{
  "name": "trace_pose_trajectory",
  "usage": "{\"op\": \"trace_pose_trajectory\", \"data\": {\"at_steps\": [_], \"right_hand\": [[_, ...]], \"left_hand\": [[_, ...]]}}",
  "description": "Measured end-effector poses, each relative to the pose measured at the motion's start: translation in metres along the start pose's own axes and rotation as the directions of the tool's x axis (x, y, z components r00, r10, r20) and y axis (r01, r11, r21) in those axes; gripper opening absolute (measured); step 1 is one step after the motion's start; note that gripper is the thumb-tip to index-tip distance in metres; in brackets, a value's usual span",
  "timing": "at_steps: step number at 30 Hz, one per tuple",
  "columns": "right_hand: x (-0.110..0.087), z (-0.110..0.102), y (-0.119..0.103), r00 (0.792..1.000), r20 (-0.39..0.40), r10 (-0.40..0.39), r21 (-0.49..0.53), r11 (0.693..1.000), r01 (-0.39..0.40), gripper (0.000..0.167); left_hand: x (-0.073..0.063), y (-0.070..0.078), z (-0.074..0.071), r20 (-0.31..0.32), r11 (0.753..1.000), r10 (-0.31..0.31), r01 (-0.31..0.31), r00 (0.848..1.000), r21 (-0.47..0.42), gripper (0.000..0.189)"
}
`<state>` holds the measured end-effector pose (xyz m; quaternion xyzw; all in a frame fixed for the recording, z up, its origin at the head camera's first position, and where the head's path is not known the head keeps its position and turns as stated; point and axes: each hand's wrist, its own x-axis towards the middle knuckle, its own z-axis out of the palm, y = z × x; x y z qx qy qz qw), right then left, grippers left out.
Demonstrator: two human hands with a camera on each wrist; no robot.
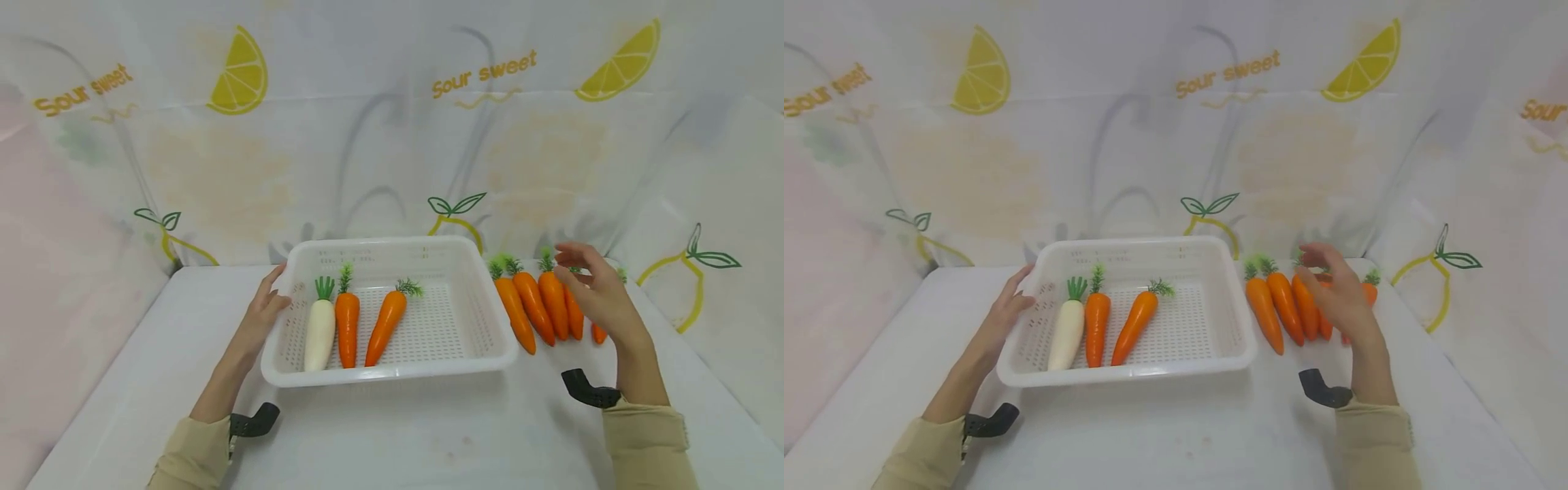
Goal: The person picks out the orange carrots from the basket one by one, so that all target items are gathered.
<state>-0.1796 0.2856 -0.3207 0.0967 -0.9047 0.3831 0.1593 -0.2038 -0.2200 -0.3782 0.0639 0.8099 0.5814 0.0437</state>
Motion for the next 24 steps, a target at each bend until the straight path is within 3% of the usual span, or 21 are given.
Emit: {"op": "trace_pose_trajectory", "data": {"at_steps": [4,7,11,14,17,19,24], "right_hand": [[0.003,0.017,-0.018,0.987,0.105,-0.119,0.040,0.993,0.115,0.040],[0.007,0.031,-0.031,0.967,0.214,-0.137,0.034,0.991,0.133,0.039],[0.018,0.048,-0.050,0.921,0.354,-0.164,0.031,0.986,0.164,0.038],[0.027,0.060,-0.061,0.872,0.447,-0.202,0.036,0.977,0.208,0.037],[0.037,0.067,-0.071,0.811,0.540,-0.227,0.033,0.968,0.249,0.036],[0.043,0.070,-0.078,0.758,0.613,-0.221,0.028,0.965,0.260,0.035],[0.058,0.073,-0.100,0.574,0.806,-0.142,-0.003,0.970,0.244,0.036]], "left_hand": [[0.001,0.002,0.003,0.004,1.000,0.005,-0.005,1.000,-0.009,0.060],[0.001,0.003,0.003,0.002,1.000,0.002,-0.002,1.000,-0.017,0.060],[0.000,0.003,0.002,-0.002,1.000,-0.007,0.007,1.000,-0.013,0.060],[-0.001,0.003,0.002,-0.005,1.000,-0.013,0.013,1.000,-0.010,0.060],[-0.001,0.002,0.002,-0.006,1.000,-0.019,0.019,1.000,-0.018,0.060],[-0.001,0.002,0.002,-0.007,0.999,-0.023,0.022,1.000,-0.023,0.060],[-0.001,0.002,0.001,-0.013,1.000,-0.023,0.023,1.000,-0.013,0.061]]}}
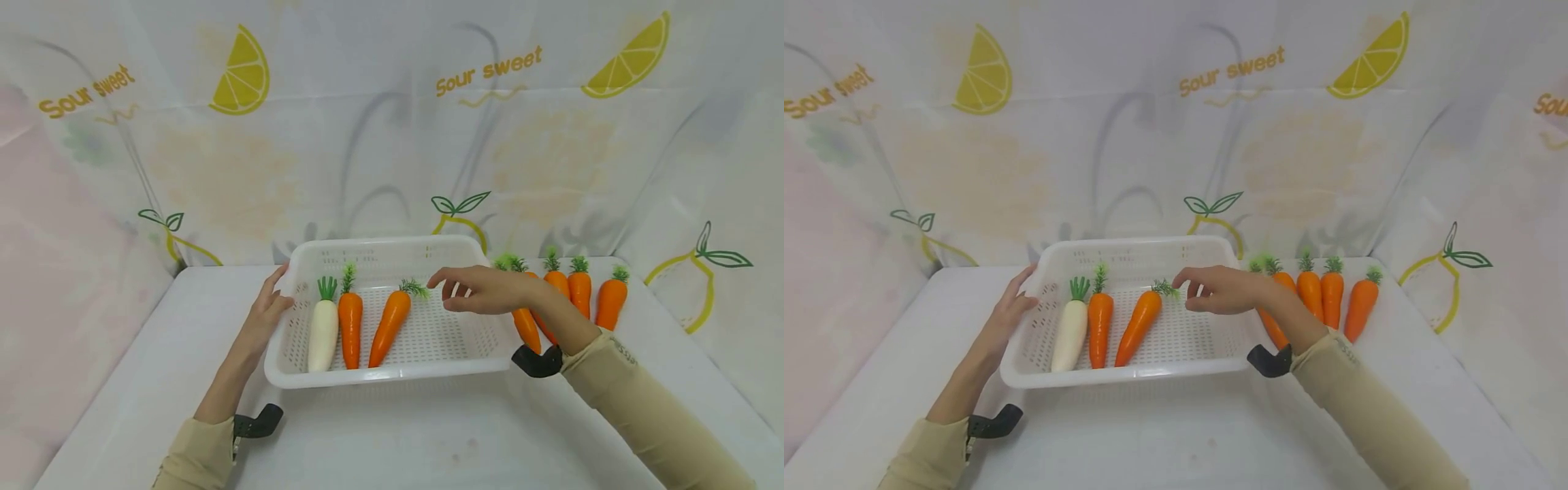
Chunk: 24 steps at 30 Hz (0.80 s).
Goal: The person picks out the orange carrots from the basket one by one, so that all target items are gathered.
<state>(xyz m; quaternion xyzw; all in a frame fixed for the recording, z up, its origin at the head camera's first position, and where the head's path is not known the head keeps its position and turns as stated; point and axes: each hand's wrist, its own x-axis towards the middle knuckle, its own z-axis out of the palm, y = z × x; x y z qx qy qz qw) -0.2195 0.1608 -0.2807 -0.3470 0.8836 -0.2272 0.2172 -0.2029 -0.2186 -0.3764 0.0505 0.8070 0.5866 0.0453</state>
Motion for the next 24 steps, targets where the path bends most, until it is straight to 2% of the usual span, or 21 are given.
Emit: {"op": "trace_pose_trajectory", "data": {"at_steps": [3,6,11,18,24], "right_hand": [[0.010,-0.009,-0.011,0.993,0.114,0.017,-0.004,1.000,-0.016,0.037],[0.022,-0.013,-0.018,0.982,0.187,0.028,0.023,0.999,-0.033,0.037],[0.046,-0.008,-0.023,0.949,0.309,0.062,0.055,0.995,-0.083,0.043],[0.071,0.012,-0.020,0.903,0.405,0.142,0.072,0.980,-0.186,0.055],[0.088,0.026,-0.018,0.850,0.489,0.197,0.111,0.952,-0.285,0.061]], "left_hand": [[-0.001,0.000,-0.001,-0.008,1.000,-0.002,0.002,1.000,0.012,0.061],[-0.001,0.000,-0.003,-0.010,1.000,-0.006,0.006,1.000,0.010,0.061],[0.000,0.000,-0.003,-0.008,1.000,-0.007,0.007,1.000,0.009,0.062],[0.000,0.001,0.000,-0.004,1.000,-0.009,0.009,1.000,0.014,0.061],[0.001,-0.001,0.000,-0.001,1.000,-0.002,0.002,1.000,0.019,0.060]]}}
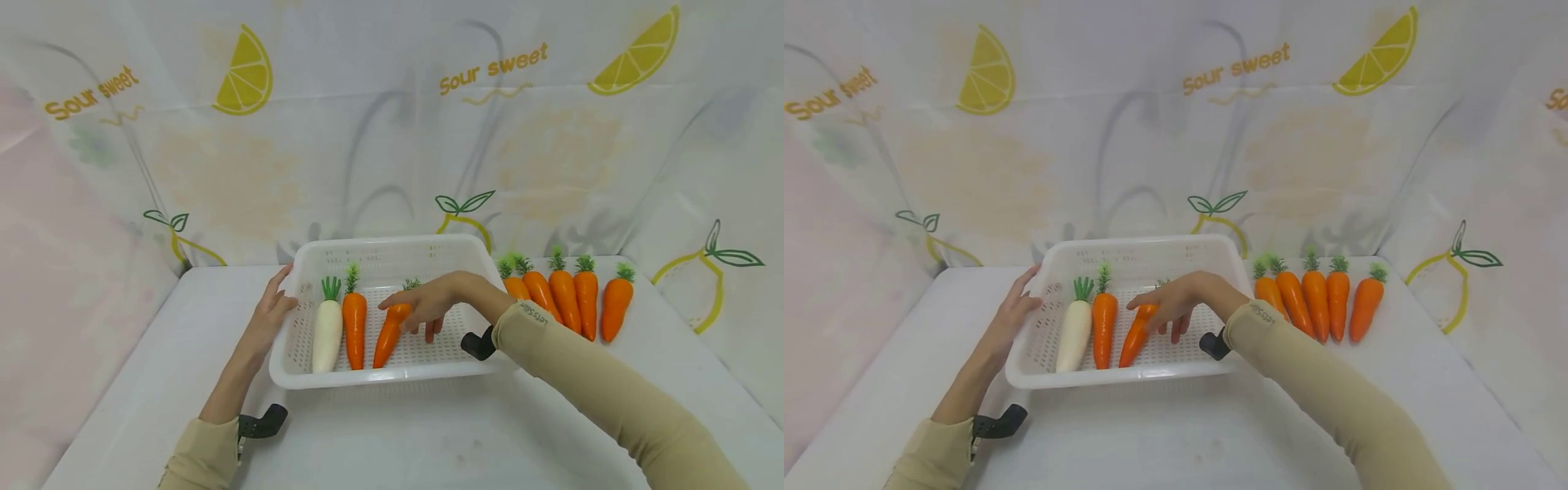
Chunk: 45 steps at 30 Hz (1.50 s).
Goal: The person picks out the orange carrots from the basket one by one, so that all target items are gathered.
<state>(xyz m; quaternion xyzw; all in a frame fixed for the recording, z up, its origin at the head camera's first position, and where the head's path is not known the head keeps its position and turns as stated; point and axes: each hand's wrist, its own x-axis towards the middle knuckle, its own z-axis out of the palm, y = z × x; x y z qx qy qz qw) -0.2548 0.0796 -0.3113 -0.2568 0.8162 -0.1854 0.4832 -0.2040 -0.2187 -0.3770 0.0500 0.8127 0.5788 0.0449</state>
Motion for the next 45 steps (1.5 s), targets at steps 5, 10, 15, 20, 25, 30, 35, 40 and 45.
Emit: {"op": "trace_pose_trajectory", "data": {"at_steps": [5,10,15,20,25,30,35,40,45], "right_hand": [[0.013,0.002,-0.006,0.995,0.041,0.088,-0.061,0.994,-0.086,0.058],[0.020,0.006,-0.008,0.992,0.006,0.125,-0.123,0.985,-0.123,0.046],[0.015,0.006,-0.004,0.988,-0.135,0.074,-0.202,0.974,-0.100,0.031],[0.002,0.001,-0.005,0.973,-0.231,0.000,-0.232,0.971,-0.055,0.034],[-0.015,-0.007,-0.010,0.943,-0.308,-0.125,-0.247,0.968,0.048,0.033],[-0.031,-0.011,-0.008,0.872,-0.433,-0.228,-0.228,0.964,0.139,0.037],[-0.044,-0.015,-0.001,0.812,-0.517,-0.272,-0.205,0.960,0.191,0.039],[-0.062,-0.019,0.006,0.743,-0.573,-0.347,-0.233,0.938,0.258,0.041],[-0.079,-0.024,0.018,0.697,-0.605,-0.386,-0.213,0.921,0.325,0.040]], "left_hand": [[0.000,0.001,0.003,0.000,1.000,-0.005,0.005,1.000,-0.011,0.060],[0.002,0.003,0.008,0.016,0.999,-0.006,0.007,1.000,-0.043,0.061],[0.005,0.004,0.010,0.017,0.999,0.011,-0.011,1.000,-0.037,0.061],[0.005,0.005,0.008,0.007,1.000,0.013,-0.013,1.000,-0.013,0.061],[0.002,0.007,0.005,0.001,1.000,0.008,-0.008,1.000,-0.002,0.062],[-0.001,0.006,0.003,0.002,1.000,-0.001,0.001,1.000,-0.002,0.062],[-0.003,0.003,0.000,0.010,1.000,-0.005,0.005,1.000,-0.005,0.063],[-0.004,0.001,0.000,0.015,1.000,0.004,-0.004,1.000,-0.018,0.064],[-0.003,0.001,-0.001,0.018,1.000,0.016,-0.016,1.000,-0.022,0.063]]}}
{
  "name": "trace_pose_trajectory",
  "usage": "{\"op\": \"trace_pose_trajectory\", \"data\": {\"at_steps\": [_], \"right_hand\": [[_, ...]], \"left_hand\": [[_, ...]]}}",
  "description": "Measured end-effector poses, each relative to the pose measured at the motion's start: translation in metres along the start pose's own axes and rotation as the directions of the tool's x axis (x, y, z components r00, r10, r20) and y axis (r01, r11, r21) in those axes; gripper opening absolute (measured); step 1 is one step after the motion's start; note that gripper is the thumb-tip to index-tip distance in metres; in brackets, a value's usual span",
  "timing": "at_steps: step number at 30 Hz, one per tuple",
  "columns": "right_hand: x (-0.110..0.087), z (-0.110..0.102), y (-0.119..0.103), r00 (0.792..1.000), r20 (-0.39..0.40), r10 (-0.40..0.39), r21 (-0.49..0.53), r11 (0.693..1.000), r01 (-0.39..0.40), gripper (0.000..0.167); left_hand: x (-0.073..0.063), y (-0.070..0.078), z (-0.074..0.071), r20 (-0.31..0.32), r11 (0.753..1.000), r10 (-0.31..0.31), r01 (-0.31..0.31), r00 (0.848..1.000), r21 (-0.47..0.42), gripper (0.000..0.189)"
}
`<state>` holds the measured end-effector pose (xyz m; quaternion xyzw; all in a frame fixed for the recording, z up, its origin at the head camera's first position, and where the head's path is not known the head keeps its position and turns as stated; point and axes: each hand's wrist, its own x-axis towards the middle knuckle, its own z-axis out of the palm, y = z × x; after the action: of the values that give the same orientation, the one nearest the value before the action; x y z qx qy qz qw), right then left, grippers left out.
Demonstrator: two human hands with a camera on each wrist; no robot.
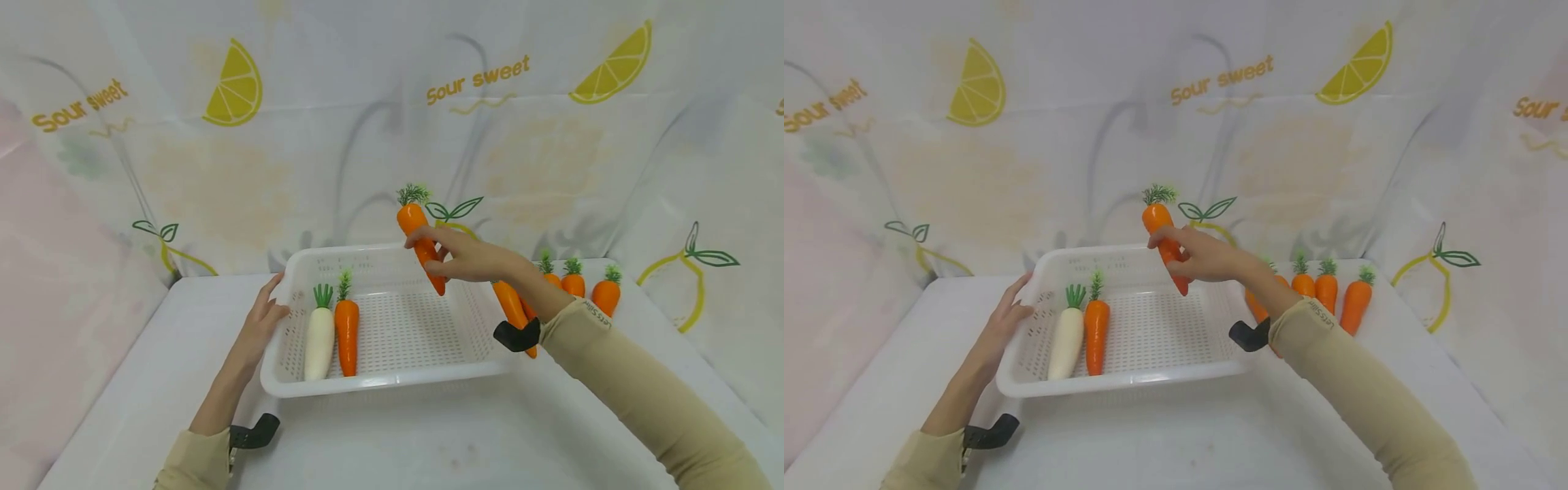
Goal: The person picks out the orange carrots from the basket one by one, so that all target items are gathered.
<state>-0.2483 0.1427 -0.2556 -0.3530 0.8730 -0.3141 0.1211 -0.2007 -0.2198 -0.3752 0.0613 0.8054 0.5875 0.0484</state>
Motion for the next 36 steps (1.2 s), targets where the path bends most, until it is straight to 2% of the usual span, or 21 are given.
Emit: {"op": "trace_pose_trajectory", "data": {"at_steps": [4,10,18,25,28,33,36], "right_hand": [[-0.012,-0.007,0.012,1.000,-0.003,0.023,0.042,0.999,-0.023,0.040],[-0.035,-0.018,0.026,0.992,-0.023,0.121,0.083,0.990,-0.118,0.042],[-0.065,-0.025,0.050,0.984,-0.053,0.172,0.142,0.976,-0.163,0.041],[-0.094,-0.031,0.068,0.975,-0.107,0.197,0.083,0.979,-0.189,0.042],[-0.108,-0.034,0.077,0.965,-0.139,0.224,0.065,0.974,-0.217,0.043],[-0.139,-0.038,0.098,0.942,-0.167,0.292,0.091,0.956,-0.280,0.044],[-0.158,-0.038,0.112,0.919,-0.179,0.351,0.107,0.935,-0.337,0.044]], "left_hand": [[0.000,-0.001,0.000,0.006,1.000,-0.001,0.001,1.000,-0.004,0.063],[-0.001,-0.001,0.000,0.005,1.000,-0.006,0.006,1.000,-0.001,0.063],[-0.003,-0.002,-0.003,0.003,1.000,-0.010,0.009,1.000,0.013,0.062],[-0.002,-0.004,-0.002,0.007,1.000,0.001,-0.001,1.000,0.014,0.062],[-0.001,-0.004,-0.002,0.004,1.000,0.003,-0.003,1.000,0.016,0.062],[0.000,-0.001,-0.002,0.009,1.000,0.007,-0.007,1.000,0.013,0.062],[0.001,-0.001,-0.001,0.009,1.000,0.007,-0.007,1.000,0.012,0.061]]}}
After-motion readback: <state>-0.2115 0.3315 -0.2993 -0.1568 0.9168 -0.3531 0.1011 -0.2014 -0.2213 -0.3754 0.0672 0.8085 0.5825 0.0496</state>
